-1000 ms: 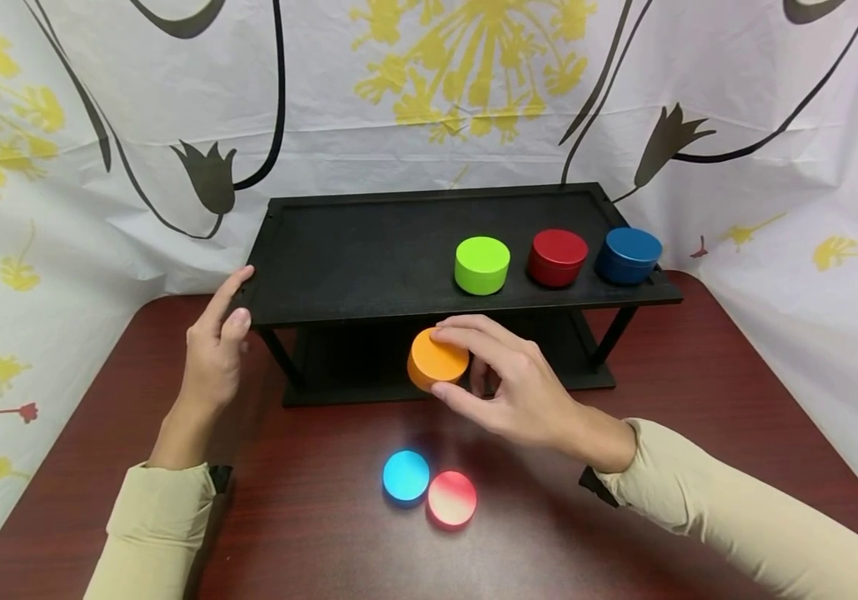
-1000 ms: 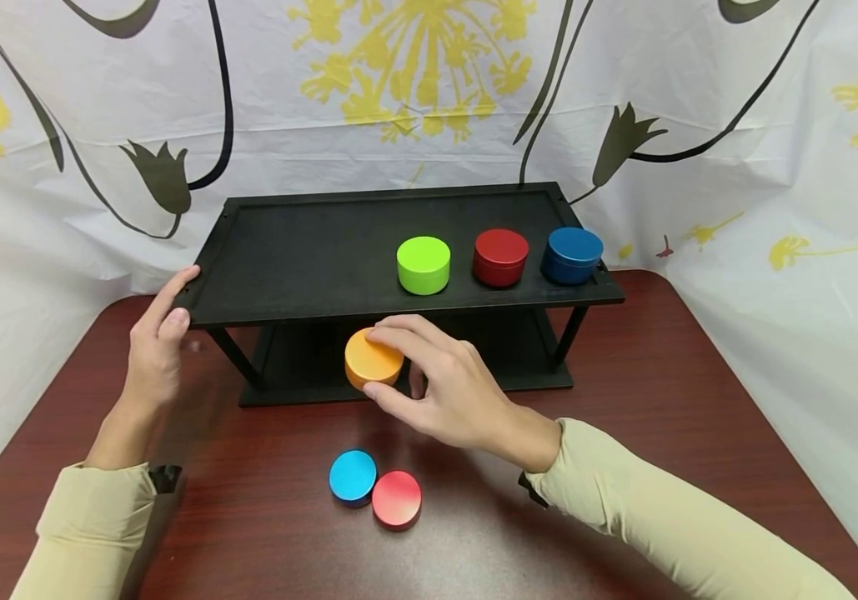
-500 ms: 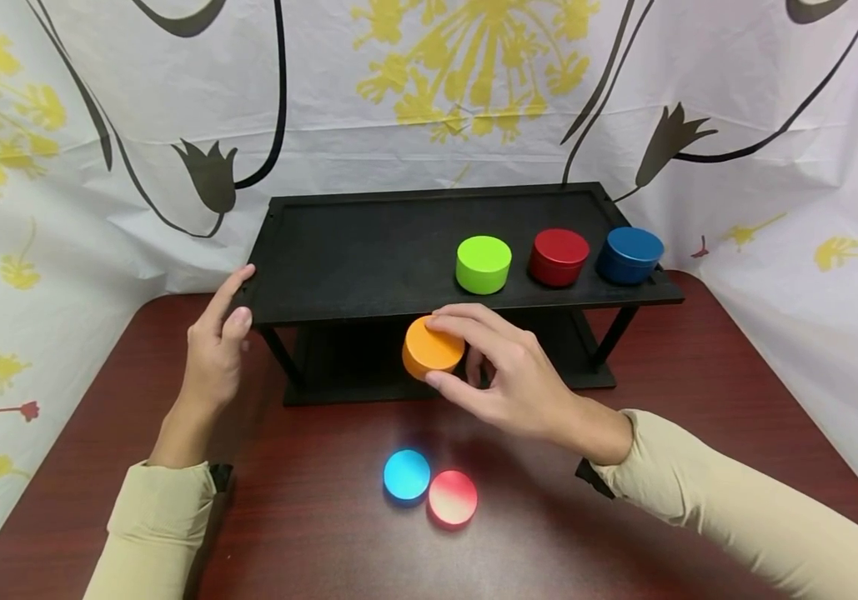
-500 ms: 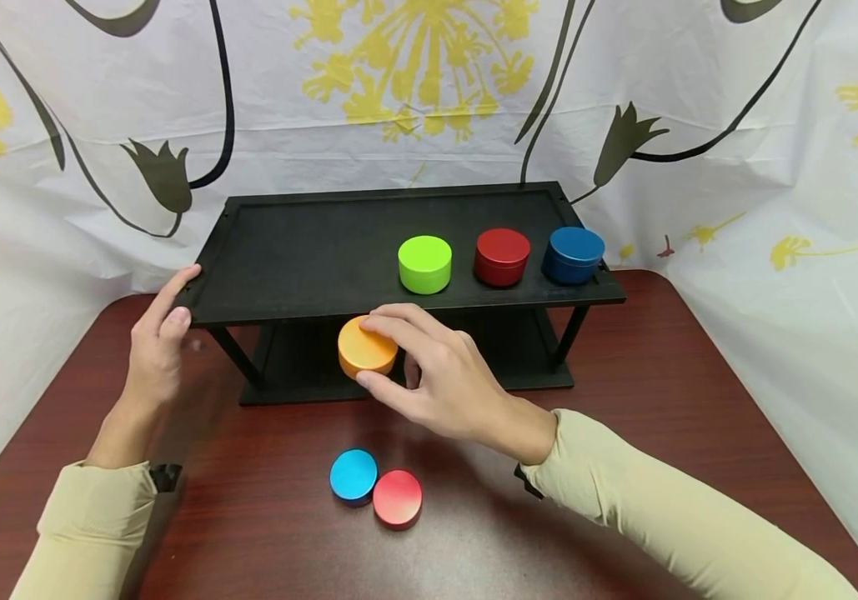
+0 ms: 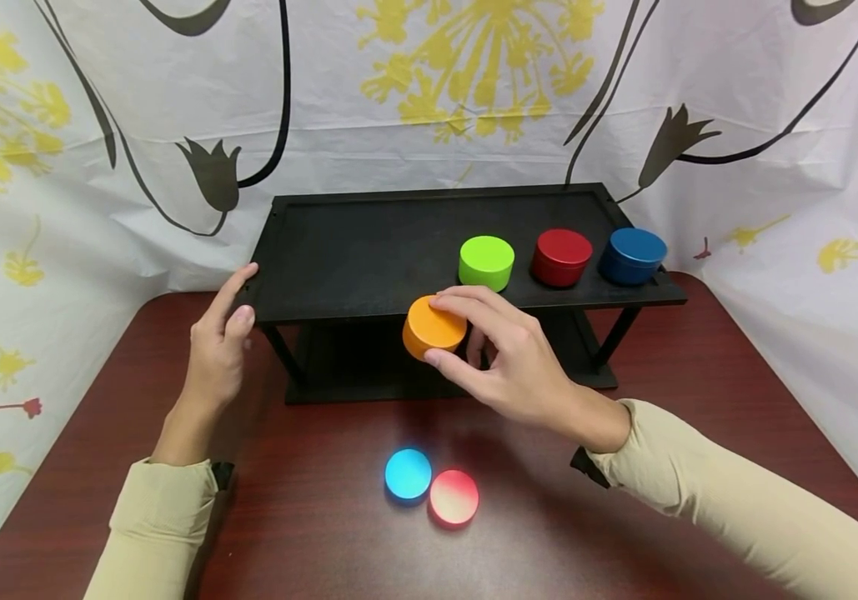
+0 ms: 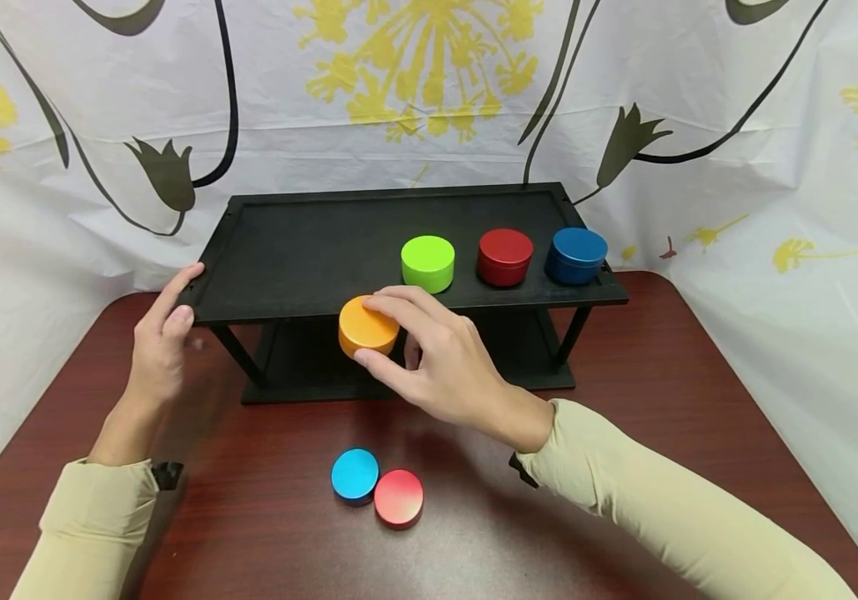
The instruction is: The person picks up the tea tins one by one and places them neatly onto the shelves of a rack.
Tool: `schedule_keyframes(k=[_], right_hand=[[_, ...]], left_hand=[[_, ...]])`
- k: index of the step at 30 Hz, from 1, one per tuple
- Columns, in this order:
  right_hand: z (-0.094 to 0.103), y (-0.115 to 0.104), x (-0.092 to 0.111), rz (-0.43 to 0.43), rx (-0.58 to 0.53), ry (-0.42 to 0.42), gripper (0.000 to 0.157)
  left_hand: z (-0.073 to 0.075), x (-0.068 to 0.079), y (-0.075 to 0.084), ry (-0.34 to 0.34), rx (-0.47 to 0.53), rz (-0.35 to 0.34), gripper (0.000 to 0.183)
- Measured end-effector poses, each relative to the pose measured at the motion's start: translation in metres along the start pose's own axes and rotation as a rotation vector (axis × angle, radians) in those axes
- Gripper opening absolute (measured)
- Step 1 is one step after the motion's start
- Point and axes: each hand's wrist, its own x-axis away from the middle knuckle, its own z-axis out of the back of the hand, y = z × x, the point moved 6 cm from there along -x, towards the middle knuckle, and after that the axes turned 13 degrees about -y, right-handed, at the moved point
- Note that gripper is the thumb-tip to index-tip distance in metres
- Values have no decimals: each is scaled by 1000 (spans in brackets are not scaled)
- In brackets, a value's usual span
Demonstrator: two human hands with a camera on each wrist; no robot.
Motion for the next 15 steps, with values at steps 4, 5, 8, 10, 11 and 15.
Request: schedule_keyframes(k=[4,5,8,10,11,15], right_hand=[[1,-3,-4,11,5,10,50],[2,-3,-5,12,8,11,50],[3,-5,-8,16,20,18,49],[3,-6,-10,18,34,28,48],[3,-6,-11,18,42,35,48],[4,-7,-15,8,75,65,47]], left_hand=[[0,-1,0,1,2,-3,47],[0,-1,0,0,3,-5,47],[0,-1,1,-1,4,-2,47],[0,-1,1,-1,2,-1,47],[0,-1,2,-1,0,1,47],[0,-1,2,-3,-3,4,47]])
